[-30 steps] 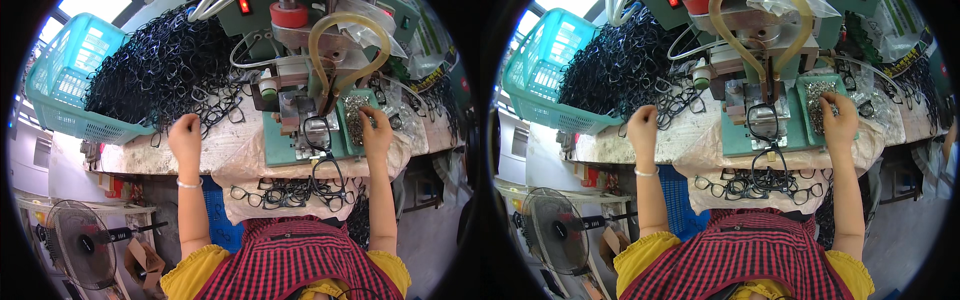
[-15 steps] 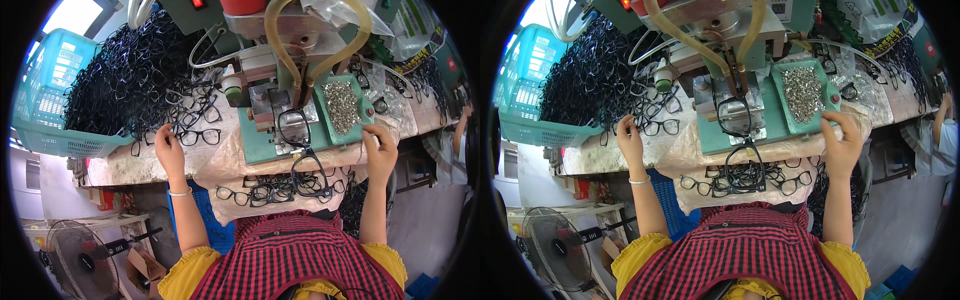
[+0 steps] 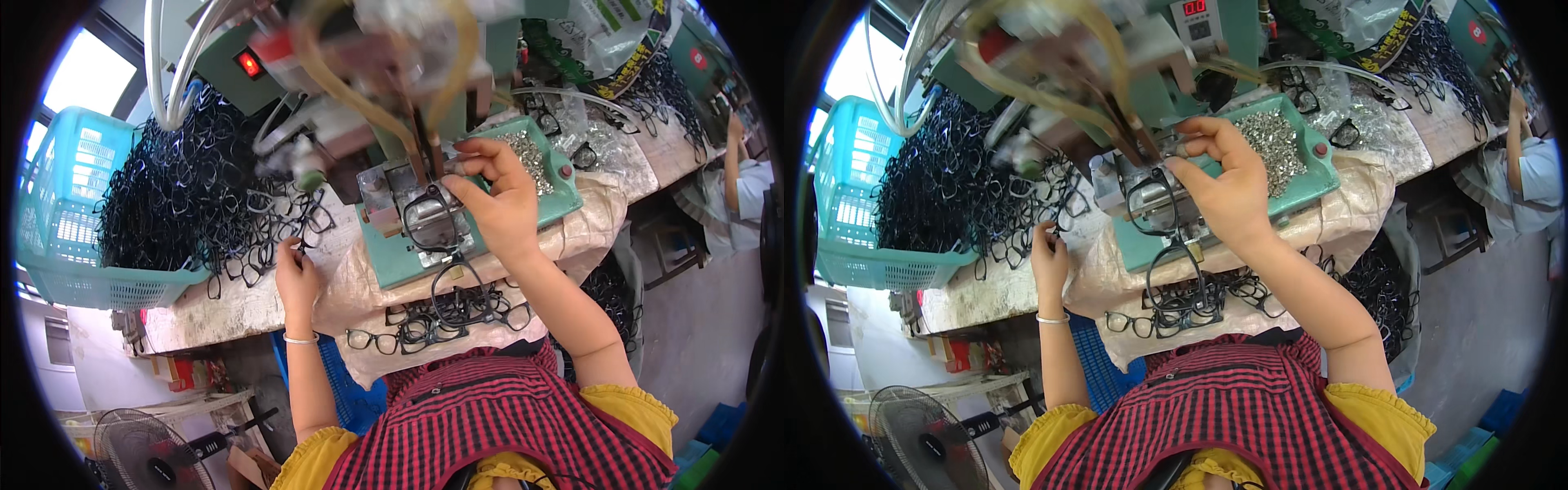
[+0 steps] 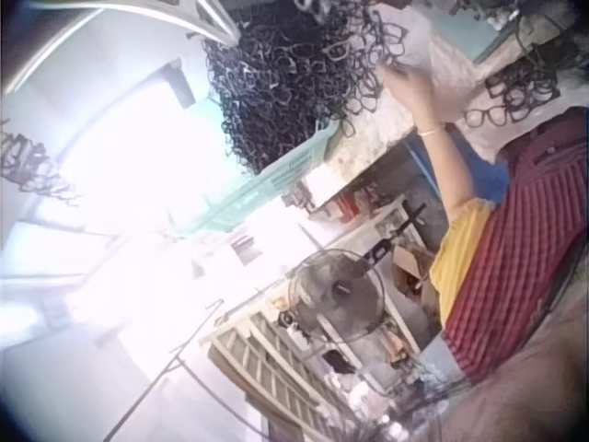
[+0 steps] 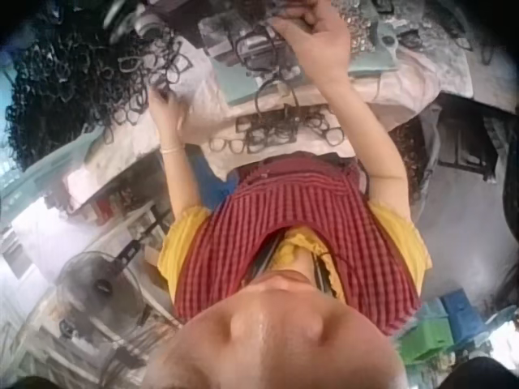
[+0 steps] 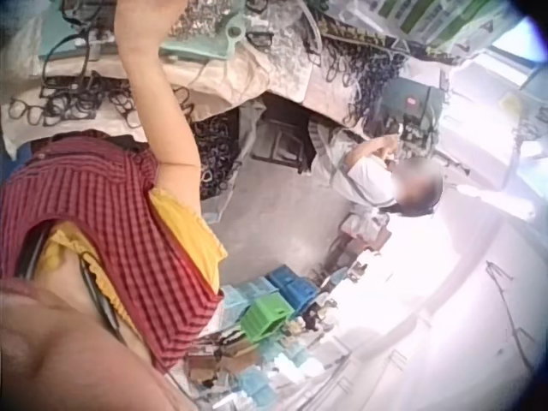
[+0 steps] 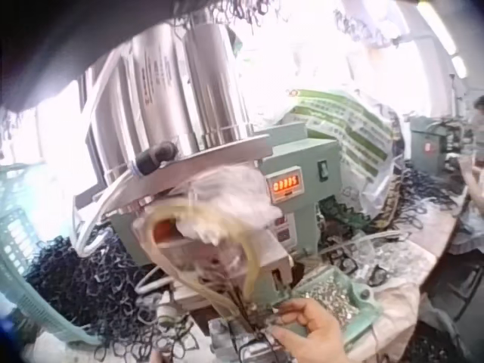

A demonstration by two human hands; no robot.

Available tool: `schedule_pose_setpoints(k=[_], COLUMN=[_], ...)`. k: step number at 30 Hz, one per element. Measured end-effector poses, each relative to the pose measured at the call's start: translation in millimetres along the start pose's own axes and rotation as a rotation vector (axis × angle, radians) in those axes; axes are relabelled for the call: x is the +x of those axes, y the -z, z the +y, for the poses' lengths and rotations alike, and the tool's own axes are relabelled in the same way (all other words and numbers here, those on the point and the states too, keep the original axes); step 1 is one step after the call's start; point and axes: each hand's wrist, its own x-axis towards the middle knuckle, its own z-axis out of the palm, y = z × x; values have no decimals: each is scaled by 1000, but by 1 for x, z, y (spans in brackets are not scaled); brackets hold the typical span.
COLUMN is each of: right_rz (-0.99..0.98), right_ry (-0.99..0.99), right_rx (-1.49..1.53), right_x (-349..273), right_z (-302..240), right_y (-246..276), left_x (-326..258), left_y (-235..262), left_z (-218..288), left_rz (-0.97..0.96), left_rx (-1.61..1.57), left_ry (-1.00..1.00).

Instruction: The person repeatedly picks up black eyeglass frames from a pile, places them into a green fixture on a machine, and presses a lever to secure small metal components. The person then removes the frames and places them on the table, repeating this process continuously.

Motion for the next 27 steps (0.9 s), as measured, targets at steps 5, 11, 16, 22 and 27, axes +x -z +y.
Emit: schedule_pose_setpoints(k=[5, 11, 16, 22, 27], right_rz=[-56, -80, -85, -34, -58], right_ry=[-49, -76, -146, -149, -158], right_rx=[130, -3, 126, 158, 153], right_x=[2, 4, 4, 0, 0], right_z=[-17, -19, -21, -26, -27], right_y=[-9, -4, -12, -15, -12], left_x=[4, -11, 18, 9, 17], left_y=[8, 46, 55, 54, 56], left_z=[64, 163, 205, 217, 214], left_rz=[110, 160, 290, 232, 188], left_rx=[-980, -1214, -702, -791, -858], left_ry=[352, -639, -831, -750, -806])
